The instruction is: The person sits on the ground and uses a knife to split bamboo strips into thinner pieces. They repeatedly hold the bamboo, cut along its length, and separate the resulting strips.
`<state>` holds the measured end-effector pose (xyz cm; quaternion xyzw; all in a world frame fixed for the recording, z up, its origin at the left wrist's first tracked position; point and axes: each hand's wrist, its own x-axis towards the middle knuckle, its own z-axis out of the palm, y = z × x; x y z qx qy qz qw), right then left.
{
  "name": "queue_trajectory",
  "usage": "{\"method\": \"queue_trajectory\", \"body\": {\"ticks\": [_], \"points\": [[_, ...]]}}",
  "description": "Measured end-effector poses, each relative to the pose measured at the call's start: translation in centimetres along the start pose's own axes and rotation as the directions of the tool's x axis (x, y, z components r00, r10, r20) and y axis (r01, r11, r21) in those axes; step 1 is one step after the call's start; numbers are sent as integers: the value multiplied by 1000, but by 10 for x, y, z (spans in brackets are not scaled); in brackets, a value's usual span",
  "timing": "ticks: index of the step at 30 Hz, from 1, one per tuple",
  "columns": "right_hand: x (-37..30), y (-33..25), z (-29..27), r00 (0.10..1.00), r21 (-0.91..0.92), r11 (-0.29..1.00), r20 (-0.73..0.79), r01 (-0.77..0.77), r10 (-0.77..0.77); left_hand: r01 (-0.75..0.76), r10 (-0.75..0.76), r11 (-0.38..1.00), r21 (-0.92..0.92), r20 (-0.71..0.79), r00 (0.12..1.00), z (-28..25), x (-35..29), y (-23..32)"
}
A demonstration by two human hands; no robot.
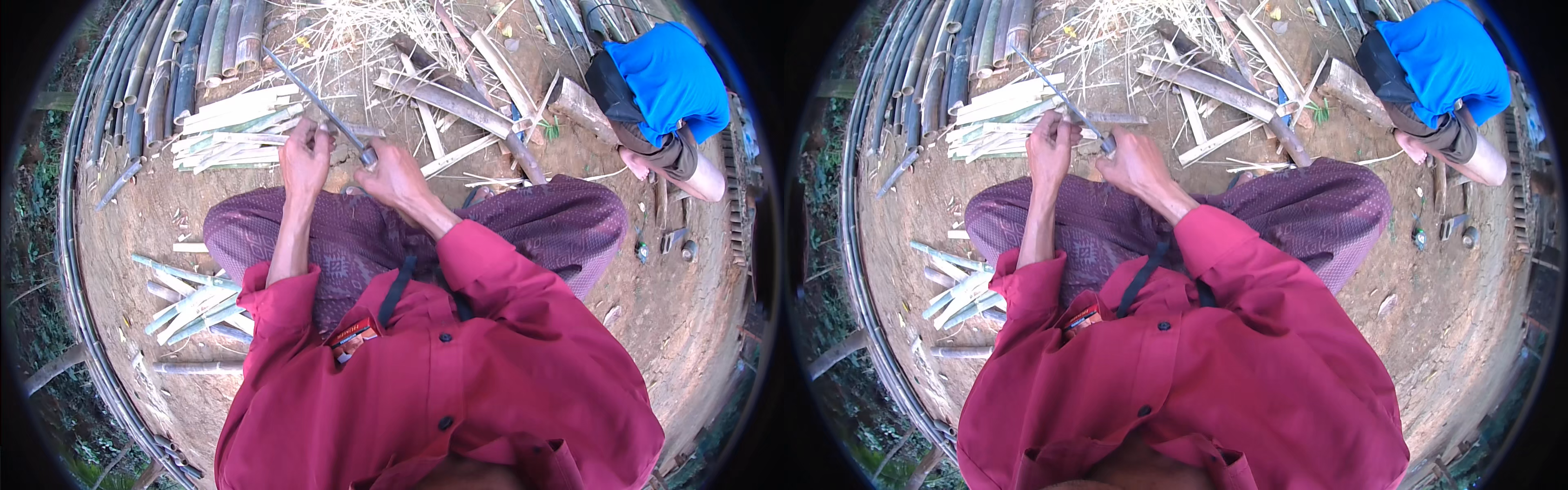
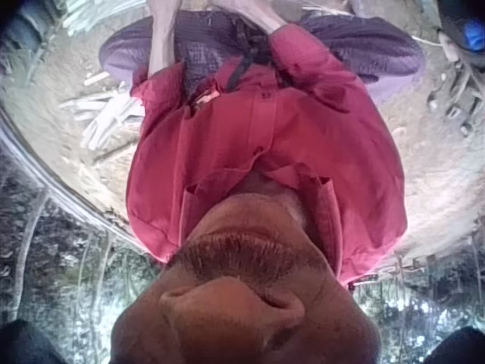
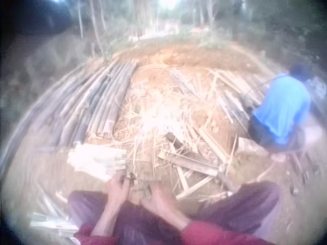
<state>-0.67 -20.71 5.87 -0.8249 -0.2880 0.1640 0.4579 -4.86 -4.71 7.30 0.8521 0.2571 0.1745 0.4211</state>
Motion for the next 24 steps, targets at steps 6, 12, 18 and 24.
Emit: {"method": "queue_trajectory", "body": {"ticks": [6, 12, 18, 24], "points": [[-4, -37, -25, 995, 111, 989, 32, -94, 91, -3, -2, 997, -71, -77, 997, 4, -9, -4], [-2, -9, 4, 986, 38, 990, 109, -132, 128, 42, -41, 999, 35, -33, 999, -6, -13, -5], [-3, -16, 0, 993, 25, 994, 41, -108, 107, 8, -8, 1000, 0, -105, 994, 8, -14, 2], [-2, 23, 22, 979, -85, 986, 129, -145, 155, 57, -69, 995, -83, -149, 986, -5, -22, -18]]}}
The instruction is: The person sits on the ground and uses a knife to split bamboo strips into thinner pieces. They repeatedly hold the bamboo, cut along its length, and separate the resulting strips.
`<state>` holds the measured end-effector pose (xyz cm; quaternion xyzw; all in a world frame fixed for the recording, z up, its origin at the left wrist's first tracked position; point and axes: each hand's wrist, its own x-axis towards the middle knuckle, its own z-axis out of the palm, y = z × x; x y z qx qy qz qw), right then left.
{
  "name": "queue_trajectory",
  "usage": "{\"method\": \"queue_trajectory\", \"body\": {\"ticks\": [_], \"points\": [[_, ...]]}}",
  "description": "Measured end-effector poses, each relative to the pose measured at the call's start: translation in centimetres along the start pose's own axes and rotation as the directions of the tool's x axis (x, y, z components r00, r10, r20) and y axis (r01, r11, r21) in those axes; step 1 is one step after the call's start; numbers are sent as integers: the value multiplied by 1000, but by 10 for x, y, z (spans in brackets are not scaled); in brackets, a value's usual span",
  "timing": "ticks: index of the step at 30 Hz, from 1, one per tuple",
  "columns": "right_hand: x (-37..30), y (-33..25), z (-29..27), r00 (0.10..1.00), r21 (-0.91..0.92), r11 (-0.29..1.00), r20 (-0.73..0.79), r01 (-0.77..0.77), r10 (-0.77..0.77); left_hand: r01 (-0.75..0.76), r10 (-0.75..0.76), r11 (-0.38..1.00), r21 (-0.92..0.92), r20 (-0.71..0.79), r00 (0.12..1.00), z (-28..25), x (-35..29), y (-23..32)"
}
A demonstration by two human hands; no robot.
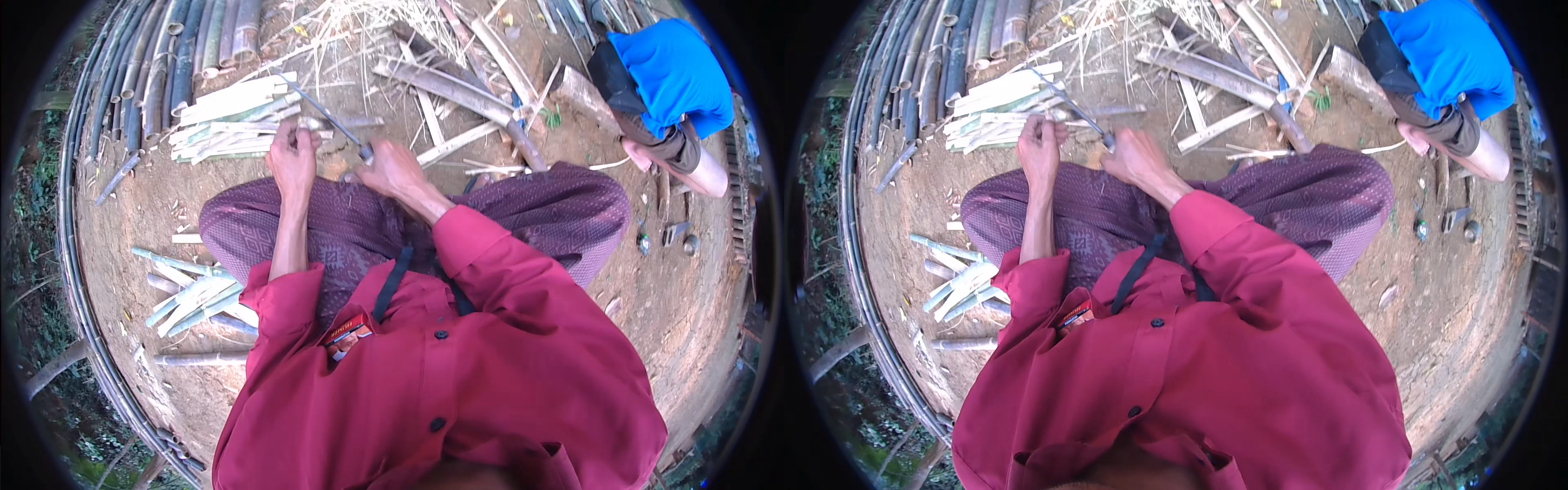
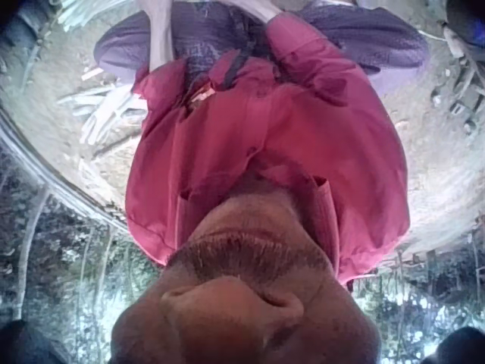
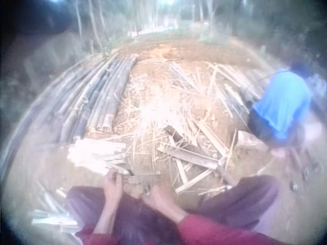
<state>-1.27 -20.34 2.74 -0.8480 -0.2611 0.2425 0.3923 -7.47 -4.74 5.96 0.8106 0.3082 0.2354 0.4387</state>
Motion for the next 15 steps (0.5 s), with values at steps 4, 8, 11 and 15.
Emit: {"method": "queue_trajectory", "body": {"ticks": [4, 8, 11, 15], "points": [[4, 10, -3, 999, -22, 1000, 43, -11, 12, 6, -6, 1000, -9, -28, 1000, 4, 1, 8], [21, 15, -5, 968, -88, 991, 222, -100, 118, 81, -89, 989, -121, -60, 994, -5, 7, -8], [16, -2, -8, 980, -172, 975, 166, 140, -112, 45, -53, 994, -99, -77, 996, -10, 13, -17], [60, 57, -10, 961, -285, 958, 269, 13, 67, 120, -141, 968, -221, -83, 987, -8, 9, -21]]}}
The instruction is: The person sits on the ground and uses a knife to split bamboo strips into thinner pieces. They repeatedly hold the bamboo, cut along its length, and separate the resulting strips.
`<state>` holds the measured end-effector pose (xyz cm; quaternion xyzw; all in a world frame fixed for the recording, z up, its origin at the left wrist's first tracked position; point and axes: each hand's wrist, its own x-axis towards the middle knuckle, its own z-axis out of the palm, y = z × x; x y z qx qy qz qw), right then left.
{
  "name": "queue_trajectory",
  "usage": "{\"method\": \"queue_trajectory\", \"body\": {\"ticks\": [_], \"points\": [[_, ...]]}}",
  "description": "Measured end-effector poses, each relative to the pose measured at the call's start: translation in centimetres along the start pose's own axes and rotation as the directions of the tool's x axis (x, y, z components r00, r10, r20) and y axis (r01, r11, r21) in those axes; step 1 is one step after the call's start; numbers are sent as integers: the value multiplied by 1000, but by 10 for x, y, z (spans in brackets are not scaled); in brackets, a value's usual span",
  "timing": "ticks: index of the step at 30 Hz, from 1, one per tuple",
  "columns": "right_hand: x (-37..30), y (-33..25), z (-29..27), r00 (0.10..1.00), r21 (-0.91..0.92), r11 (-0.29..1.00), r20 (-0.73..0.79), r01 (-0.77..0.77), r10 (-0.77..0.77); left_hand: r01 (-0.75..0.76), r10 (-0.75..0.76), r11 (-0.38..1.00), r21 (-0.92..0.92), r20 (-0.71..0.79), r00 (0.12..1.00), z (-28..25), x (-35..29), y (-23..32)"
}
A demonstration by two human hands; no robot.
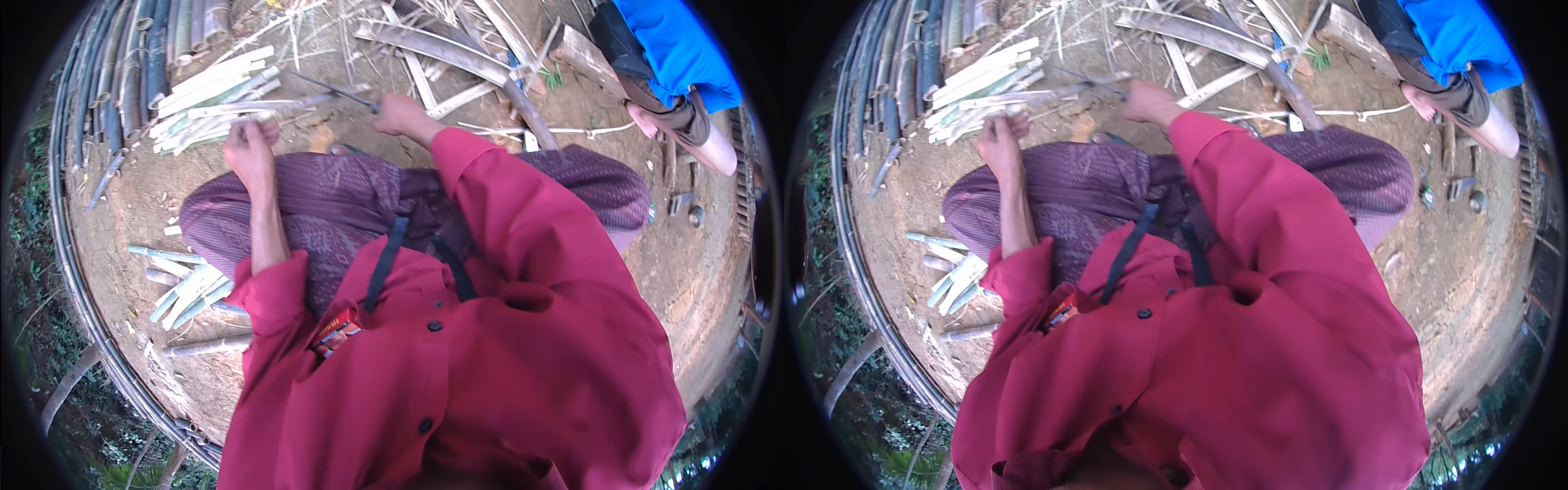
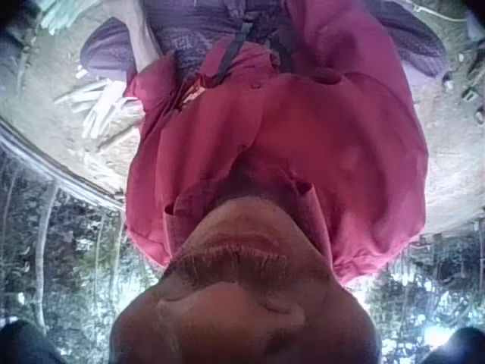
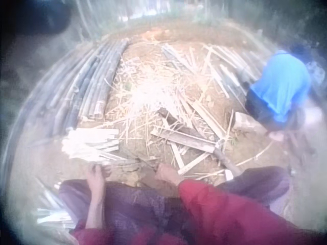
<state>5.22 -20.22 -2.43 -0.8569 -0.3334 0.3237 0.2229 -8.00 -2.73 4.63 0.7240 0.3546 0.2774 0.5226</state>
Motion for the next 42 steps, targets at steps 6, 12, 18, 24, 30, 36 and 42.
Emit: {"method": "queue_trajectory", "body": {"ticks": [6, 12, 18, 24, 30, 36, 42], "points": [[-10, 1, -4, 988, -84, 987, -63, 134, -139, 13, -15, 999, -34, -47, 999, -3, -5, -5], [14, 54, 22, 999, -131, 991, 42, -5, 10, 81, -87, 994, -75, -79, 993, -12, -3, -14], [26, 103, 24, 971, -152, 963, 53, -224, 234, 60, -63, 997, -44, -66, 996, -10, -5, -13], [15, 85, 9, 978, -187, 965, 73, -181, 197, 36, -41, 998, -59, -96, 994, -13, 2, -18], [31, 113, 9, 934, -77, 939, 103, -335, 342, 89, -81, 995, 35, -181, 980, -22, 2, -32], [36, 112, 14, 932, 79, 947, 220, -312, 289, 77, -74, 988, -137, 27, 997, -28, 18, -31], [-25, 16, -2, 996, 89, 994, 66, 57, -63, 204, -158, 863, -463, 138, 978, -16, 7, -22]]}}
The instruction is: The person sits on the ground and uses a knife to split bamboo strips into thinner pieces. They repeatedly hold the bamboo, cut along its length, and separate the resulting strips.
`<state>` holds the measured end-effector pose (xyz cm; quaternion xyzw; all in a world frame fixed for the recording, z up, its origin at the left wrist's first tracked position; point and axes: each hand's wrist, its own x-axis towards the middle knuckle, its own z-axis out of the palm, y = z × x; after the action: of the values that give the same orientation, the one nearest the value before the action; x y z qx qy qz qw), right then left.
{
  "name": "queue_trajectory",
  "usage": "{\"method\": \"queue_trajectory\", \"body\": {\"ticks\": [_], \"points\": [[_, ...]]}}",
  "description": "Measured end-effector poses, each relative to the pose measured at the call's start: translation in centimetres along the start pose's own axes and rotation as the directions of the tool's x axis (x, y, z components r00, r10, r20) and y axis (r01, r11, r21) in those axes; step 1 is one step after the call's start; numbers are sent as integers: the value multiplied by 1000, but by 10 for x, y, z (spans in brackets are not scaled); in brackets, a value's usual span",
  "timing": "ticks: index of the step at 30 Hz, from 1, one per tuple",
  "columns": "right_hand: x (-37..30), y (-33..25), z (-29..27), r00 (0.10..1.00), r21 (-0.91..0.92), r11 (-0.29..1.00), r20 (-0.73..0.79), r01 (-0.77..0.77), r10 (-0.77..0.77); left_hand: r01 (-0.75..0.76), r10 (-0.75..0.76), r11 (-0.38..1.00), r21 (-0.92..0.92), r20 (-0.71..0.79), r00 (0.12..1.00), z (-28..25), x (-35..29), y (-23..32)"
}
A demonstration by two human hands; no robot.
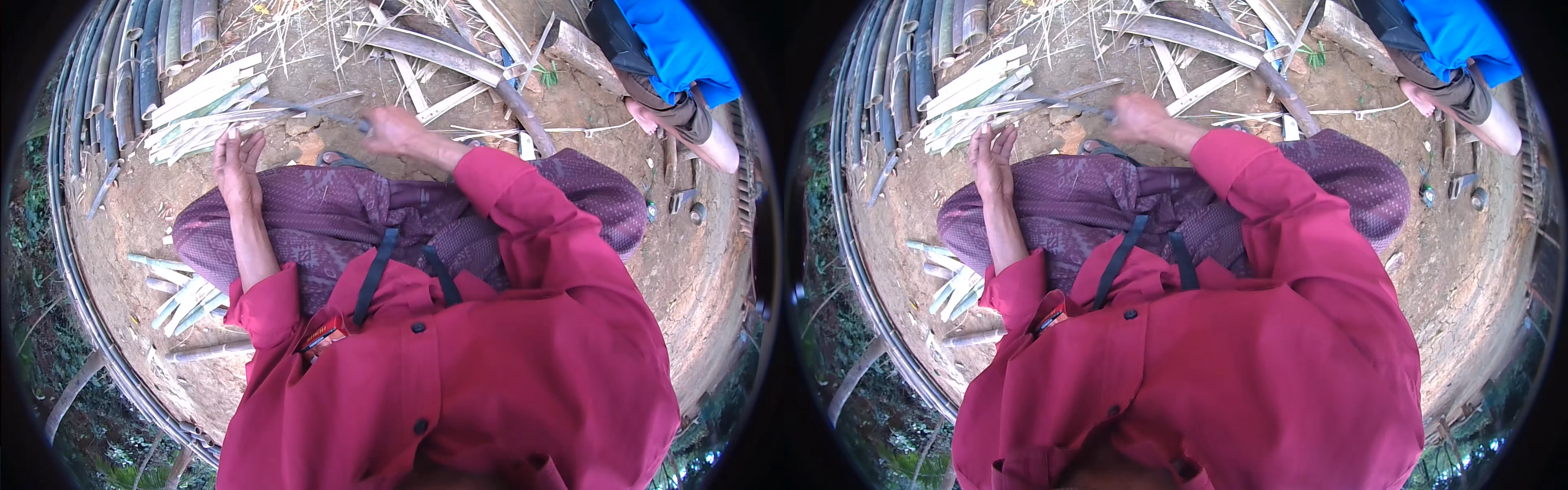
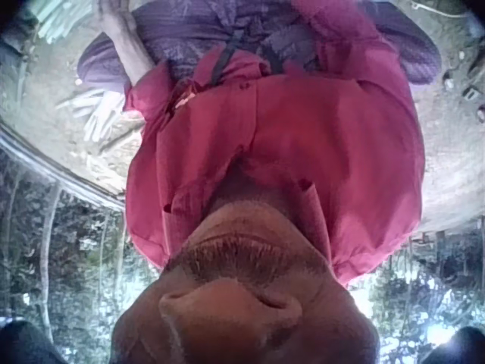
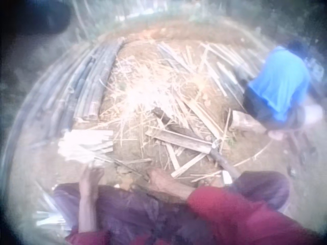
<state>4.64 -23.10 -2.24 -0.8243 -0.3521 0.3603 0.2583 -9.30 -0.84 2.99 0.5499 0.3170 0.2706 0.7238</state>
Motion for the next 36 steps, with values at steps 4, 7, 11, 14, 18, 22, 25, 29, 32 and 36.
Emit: {"method": "queue_trajectory", "body": {"ticks": [4, 7, 11, 14, 18, 22, 25, 29, 32, 36], "points": [[-4, -7, 23, 996, 138, 988, -61, 71, -63, 12, -15, 998, -64, -59, 998, -6, 0, -8], [15, 31, 41, 987, 47, 998, -154, 51, -44, 35, -47, 991, -133, -87, 995, -12, 1, -8], [-2, -8, 6, 989, -136, 982, -44, 132, -139, 44, -69, 989, -141, -179, 981, -14, 4, -11], [17, 53, 28, 994, -51, 996, -86, -78, 74, 95, -118, 988, -125, -194, 974, -16, 2, -17], [16, 29, 25, 1000, -188, 982, -29, 7, -13, 105, -132, 989, -105, -288, 949, -26, -13, -13], [23, 36, 4, 897, -99, 973, -377, 209, -231, -92, 55, 985, -145, -240, 969, -36, 26, -9], [23, 73, 27, 991, -214, 967, -49, -135, 127, 121, -187, 970, -212, -327, 927, -32, -7, -24], [22, 44, 12, 973, -285, 945, -116, 161, -200, 101, -166, 963, -248, -258, 952, -38, 16, -11], [35, 92, 22, 981, -224, 958, -111, -181, 159, 105, -169, 956, -275, -217, 962, -39, 5, -18], [37, 88, 16, 996, -326, 945, -83, -17, -11, 56, -127, 946, -318, -207, 970, -36, 12, -23]]}}
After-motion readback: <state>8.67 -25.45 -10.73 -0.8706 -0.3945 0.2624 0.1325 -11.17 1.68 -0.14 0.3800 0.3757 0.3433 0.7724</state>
